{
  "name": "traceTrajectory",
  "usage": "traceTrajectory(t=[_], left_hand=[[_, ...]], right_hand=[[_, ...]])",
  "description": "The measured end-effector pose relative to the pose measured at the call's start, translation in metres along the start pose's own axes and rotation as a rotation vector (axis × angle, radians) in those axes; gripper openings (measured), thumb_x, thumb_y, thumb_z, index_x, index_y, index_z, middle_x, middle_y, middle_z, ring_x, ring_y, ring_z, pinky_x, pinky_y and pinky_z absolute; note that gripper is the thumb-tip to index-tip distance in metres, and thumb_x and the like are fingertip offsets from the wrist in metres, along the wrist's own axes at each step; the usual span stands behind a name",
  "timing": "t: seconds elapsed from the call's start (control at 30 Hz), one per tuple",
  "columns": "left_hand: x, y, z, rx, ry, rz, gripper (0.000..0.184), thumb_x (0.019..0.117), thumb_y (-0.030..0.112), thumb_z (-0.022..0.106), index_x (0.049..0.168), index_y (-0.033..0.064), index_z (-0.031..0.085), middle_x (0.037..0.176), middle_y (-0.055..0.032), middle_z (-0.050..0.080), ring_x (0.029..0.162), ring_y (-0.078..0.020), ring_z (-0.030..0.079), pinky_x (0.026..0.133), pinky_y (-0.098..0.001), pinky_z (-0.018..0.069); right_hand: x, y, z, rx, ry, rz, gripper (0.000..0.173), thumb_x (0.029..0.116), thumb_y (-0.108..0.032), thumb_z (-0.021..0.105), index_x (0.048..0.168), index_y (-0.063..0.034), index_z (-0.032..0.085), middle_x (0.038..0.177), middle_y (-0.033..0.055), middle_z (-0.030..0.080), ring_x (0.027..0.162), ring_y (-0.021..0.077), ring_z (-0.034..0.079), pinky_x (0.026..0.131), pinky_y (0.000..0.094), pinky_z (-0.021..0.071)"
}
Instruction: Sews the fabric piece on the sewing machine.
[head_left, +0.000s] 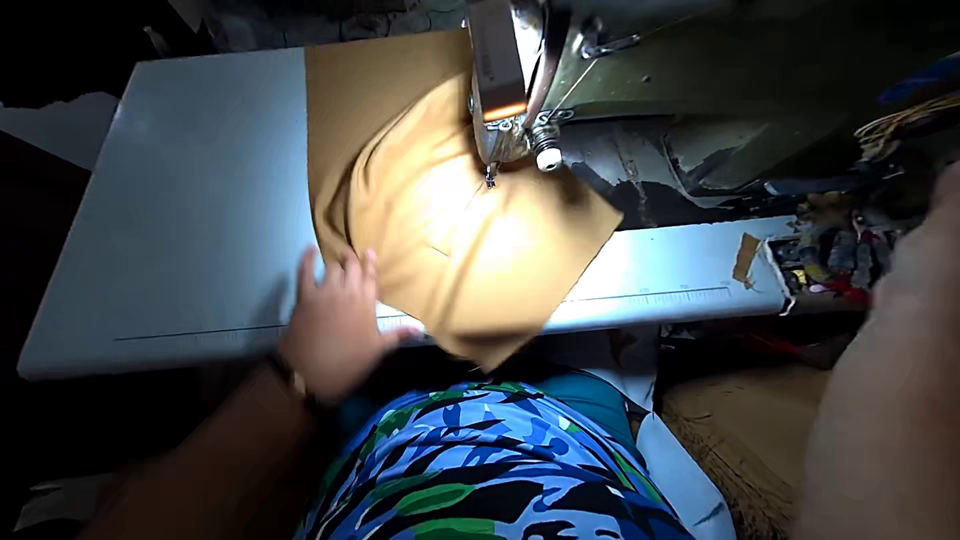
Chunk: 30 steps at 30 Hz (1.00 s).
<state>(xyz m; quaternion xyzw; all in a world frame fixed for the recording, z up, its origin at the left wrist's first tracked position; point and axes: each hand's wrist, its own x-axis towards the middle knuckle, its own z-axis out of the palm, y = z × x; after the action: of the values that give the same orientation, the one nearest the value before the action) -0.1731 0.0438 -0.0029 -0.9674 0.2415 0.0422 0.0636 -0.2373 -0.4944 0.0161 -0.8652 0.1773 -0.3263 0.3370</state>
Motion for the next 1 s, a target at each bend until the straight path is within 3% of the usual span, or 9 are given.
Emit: traceTrajectory(t=[0.1,0.2,0.27,0.43,0.6,0.7,0.8,0.93,1.0], left_hand=[[-0.035,0.042,0.013,-0.116,0.216,0.154,0.075,0.0971,0.069,0.039,0.127,0.0072,0.070,0.096,-0.0152,0.071,0.087,-0.0344,0.070,0.093,-0.0652,0.0456],[-0.015,0.036,0.021,-0.459,0.148,0.059,0.054,0.1041,0.049,0.045,0.127,0.0048,0.066,0.104,-0.0158,0.070,0.087,-0.0331,0.069,0.079,-0.0574,0.0542],[-0.009,0.030,0.023,-0.537,0.108,0.013,0.052,0.1041,0.046,0.047,0.134,0.0066,0.063,0.111,-0.0162,0.070,0.087,-0.0327,0.069,0.078,-0.0558,0.0554],[-0.004,0.024,0.011,-0.580,-0.027,0.014,0.047,0.1012,0.040,0.057,0.138,0.0120,0.063,0.119,-0.0167,0.070,0.100,-0.0350,0.069,0.088,-0.0603,0.0533],[0.027,0.023,-0.008,-0.733,0.187,0.210,0.039,0.0986,0.036,0.057,0.121,0.0079,0.073,0.087,-0.0085,0.073,0.076,-0.0199,0.067,0.071,-0.0456,0.0557],[0.046,0.034,-0.028,-0.549,0.054,0.347,0.066,0.0893,0.056,0.065,0.129,0.0036,0.069,0.103,-0.0179,0.072,0.089,-0.0316,0.069,0.079,-0.0537,0.0550],[0.057,0.053,-0.032,-0.456,-0.114,0.263,0.042,0.0929,0.027,0.072,0.122,-0.0030,0.068,0.114,-0.0264,0.070,0.107,-0.0432,0.068,0.093,-0.0645,0.0496],[0.058,0.063,-0.022,-0.574,0.207,0.248,0.034,0.0965,0.021,0.054,0.115,-0.0015,0.069,0.103,-0.0220,0.072,0.099,-0.0392,0.069,0.085,-0.0632,0.0527],[0.059,0.064,-0.019,-0.611,0.285,0.258,0.037,0.0989,0.020,0.049,0.119,-0.0059,0.066,0.110,-0.0269,0.069,0.105,-0.0433,0.067,0.090,-0.0651,0.0506]], right_hand=[[-0.099,-0.056,0.067,0.086,-0.266,-0.330,0.043,0.1068,-0.031,0.049,0.125,0.0062,0.060,0.130,0.0184,0.064,0.125,0.0205,0.060,0.107,0.0388,0.0500],[-0.167,-0.108,0.130,-0.021,-0.590,-0.562,0.055,0.0896,-0.059,0.066,0.129,-0.0211,0.071,0.143,0.0154,0.059,0.138,0.0382,0.050,0.108,0.0619,0.0434],[-0.176,-0.121,0.142,-0.124,-0.748,-0.545,0.056,0.0876,-0.050,0.074,0.139,-0.0293,0.064,0.148,0.0155,0.055,0.140,0.0429,0.046,0.109,0.0666,0.0397],[-0.163,-0.131,0.138,-0.196,-0.880,-0.479,0.044,0.0978,-0.038,0.065,0.141,-0.0283,0.064,0.149,0.0158,0.056,0.139,0.0422,0.049,0.114,0.0659,0.0349],[-0.127,-0.151,0.130,-0.204,-0.897,-0.618,0.027,0.1003,-0.020,0.060,0.121,-0.0096,0.073,0.122,0.0180,0.069,0.118,0.0372,0.064,0.102,0.0594,0.0473],[-0.105,-0.175,0.126,-0.244,-0.959,-0.530,0.031,0.1062,-0.019,0.050,0.128,-0.0071,0.069,0.125,0.0186,0.069,0.122,0.0391,0.063,0.101,0.0624,0.0469],[-0.104,-0.177,0.132,-0.196,-0.873,-0.518,0.032,0.1057,-0.023,0.051,0.126,-0.0064,0.070,0.124,0.0193,0.070,0.121,0.0394,0.063,0.102,0.0632,0.0455],[-0.111,-0.171,0.137,-0.148,-0.886,-0.497,0.074,0.0911,-0.055,0.069,0.148,-0.0106,0.054,0.156,0.0164,0.047,0.150,0.0369,0.034,0.124,0.0631,0.0141],[-0.114,-0.171,0.142,-0.170,-0.925,-0.438,0.088,0.0870,-0.053,0.076,0.156,-0.0101,0.042,0.163,0.0192,0.035,0.155,0.0400,0.024,0.124,0.0643,0.0074]])
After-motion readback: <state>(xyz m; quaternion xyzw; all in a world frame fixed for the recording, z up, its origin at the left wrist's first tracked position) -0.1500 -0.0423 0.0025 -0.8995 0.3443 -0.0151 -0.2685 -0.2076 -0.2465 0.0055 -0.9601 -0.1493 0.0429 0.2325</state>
